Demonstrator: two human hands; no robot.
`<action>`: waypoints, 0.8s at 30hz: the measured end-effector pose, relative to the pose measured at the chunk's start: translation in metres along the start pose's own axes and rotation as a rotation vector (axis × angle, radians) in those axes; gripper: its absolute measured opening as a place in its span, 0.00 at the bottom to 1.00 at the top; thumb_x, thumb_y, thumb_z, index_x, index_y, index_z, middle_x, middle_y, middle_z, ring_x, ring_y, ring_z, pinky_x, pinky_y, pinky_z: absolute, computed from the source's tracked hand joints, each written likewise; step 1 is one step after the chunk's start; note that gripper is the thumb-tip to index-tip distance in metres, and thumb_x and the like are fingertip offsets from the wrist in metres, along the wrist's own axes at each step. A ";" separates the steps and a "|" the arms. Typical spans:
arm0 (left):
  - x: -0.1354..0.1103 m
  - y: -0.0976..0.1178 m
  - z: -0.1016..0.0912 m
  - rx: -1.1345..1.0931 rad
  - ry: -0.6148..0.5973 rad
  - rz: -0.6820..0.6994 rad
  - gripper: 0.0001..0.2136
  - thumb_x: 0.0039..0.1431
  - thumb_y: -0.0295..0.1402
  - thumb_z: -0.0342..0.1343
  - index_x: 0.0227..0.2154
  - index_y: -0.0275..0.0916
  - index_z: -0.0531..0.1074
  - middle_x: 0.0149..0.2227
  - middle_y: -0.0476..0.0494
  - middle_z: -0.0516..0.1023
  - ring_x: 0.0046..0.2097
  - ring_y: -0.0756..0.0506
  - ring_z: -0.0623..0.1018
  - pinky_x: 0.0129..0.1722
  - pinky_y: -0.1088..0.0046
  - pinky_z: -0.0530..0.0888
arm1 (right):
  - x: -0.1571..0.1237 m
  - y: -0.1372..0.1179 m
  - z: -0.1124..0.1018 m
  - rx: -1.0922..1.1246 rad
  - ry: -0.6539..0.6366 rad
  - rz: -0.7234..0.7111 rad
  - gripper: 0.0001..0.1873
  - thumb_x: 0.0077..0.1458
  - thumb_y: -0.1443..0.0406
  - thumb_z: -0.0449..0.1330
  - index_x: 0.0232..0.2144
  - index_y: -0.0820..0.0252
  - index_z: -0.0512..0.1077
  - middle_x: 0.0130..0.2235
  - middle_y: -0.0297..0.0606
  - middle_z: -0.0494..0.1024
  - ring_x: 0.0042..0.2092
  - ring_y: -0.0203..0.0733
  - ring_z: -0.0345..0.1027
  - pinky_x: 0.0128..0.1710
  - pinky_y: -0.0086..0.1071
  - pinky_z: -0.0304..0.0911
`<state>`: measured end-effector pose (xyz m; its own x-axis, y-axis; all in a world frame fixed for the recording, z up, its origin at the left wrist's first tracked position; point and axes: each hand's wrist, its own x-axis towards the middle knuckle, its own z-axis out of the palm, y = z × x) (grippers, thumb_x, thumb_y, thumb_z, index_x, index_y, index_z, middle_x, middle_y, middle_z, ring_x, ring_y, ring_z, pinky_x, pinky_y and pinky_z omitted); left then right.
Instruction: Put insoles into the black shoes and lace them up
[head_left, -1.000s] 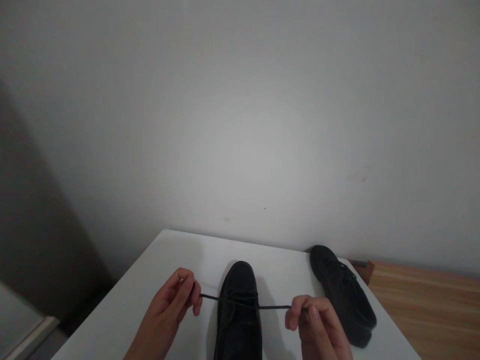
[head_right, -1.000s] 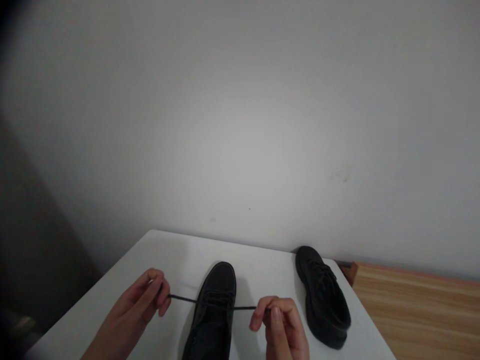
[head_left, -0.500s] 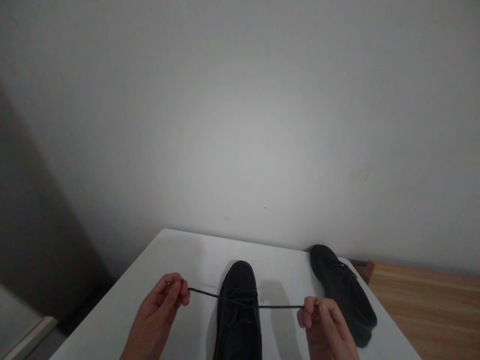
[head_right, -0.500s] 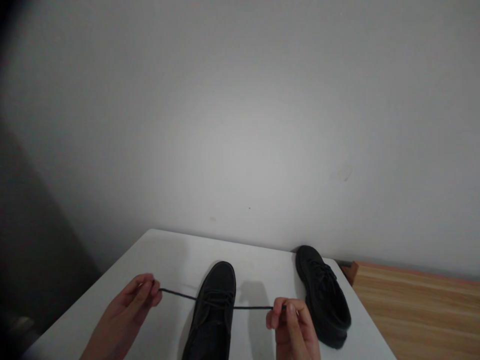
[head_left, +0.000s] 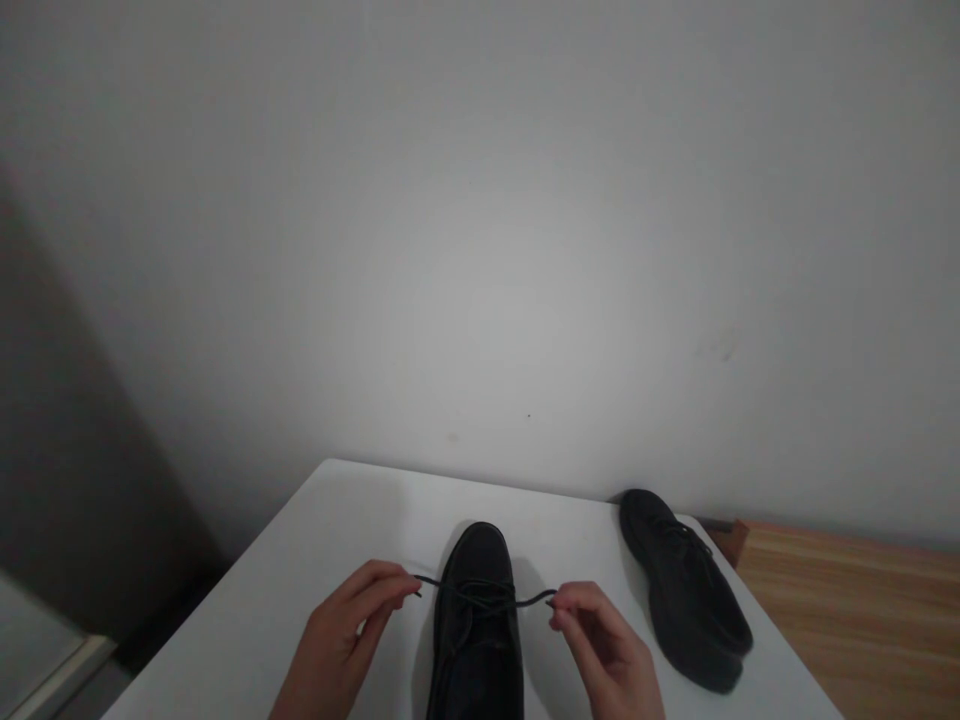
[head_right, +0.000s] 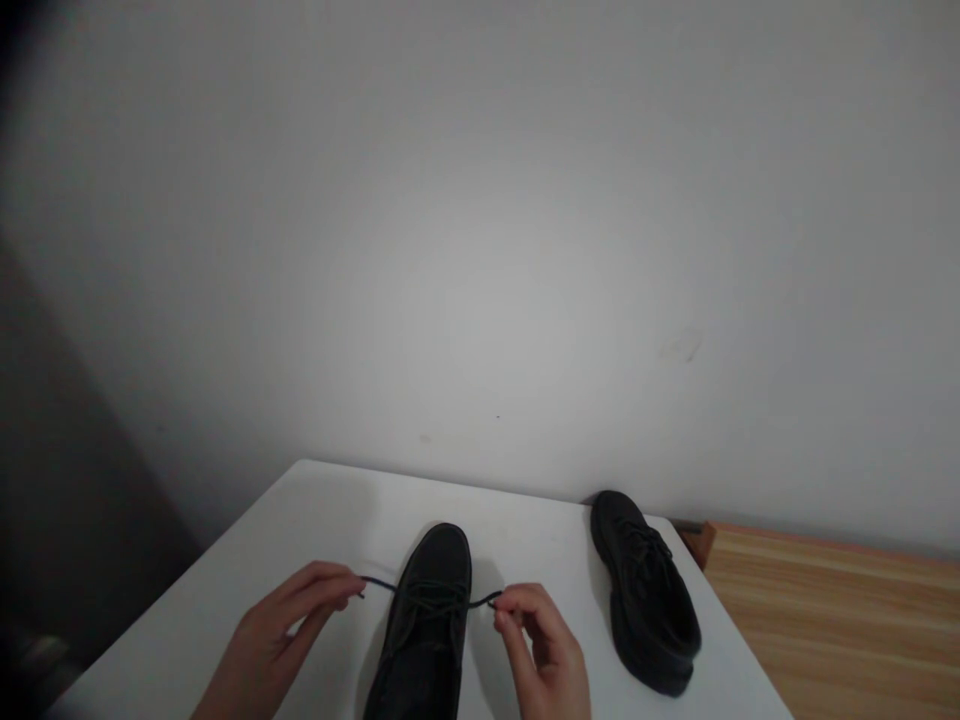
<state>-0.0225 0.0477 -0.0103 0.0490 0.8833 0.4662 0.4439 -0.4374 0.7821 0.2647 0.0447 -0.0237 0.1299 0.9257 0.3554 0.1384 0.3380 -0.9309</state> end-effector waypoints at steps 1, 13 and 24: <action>-0.001 0.000 0.003 0.036 -0.027 0.034 0.10 0.64 0.32 0.55 0.38 0.50 0.82 0.37 0.47 0.83 0.37 0.46 0.82 0.38 0.77 0.77 | -0.001 0.000 0.003 -0.025 -0.011 -0.012 0.12 0.56 0.54 0.66 0.30 0.56 0.78 0.30 0.37 0.76 0.34 0.43 0.72 0.35 0.30 0.70; -0.010 -0.001 0.031 0.187 -0.176 0.234 0.09 0.67 0.27 0.49 0.37 0.45 0.73 0.33 0.48 0.81 0.35 0.47 0.81 0.38 0.77 0.76 | -0.007 0.010 0.011 -0.124 -0.064 0.017 0.16 0.57 0.51 0.64 0.28 0.57 0.75 0.29 0.37 0.77 0.34 0.45 0.72 0.37 0.32 0.69; -0.007 0.015 0.041 0.310 -0.099 0.370 0.09 0.69 0.28 0.47 0.39 0.44 0.72 0.30 0.48 0.80 0.31 0.47 0.79 0.34 0.75 0.76 | -0.003 0.005 0.008 -0.214 -0.194 -0.136 0.07 0.60 0.62 0.62 0.30 0.56 0.74 0.30 0.37 0.79 0.34 0.43 0.75 0.35 0.29 0.70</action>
<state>0.0200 0.0424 -0.0188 0.3317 0.6969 0.6359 0.6257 -0.6670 0.4045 0.2567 0.0449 -0.0297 -0.0911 0.8968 0.4330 0.3476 0.4361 -0.8300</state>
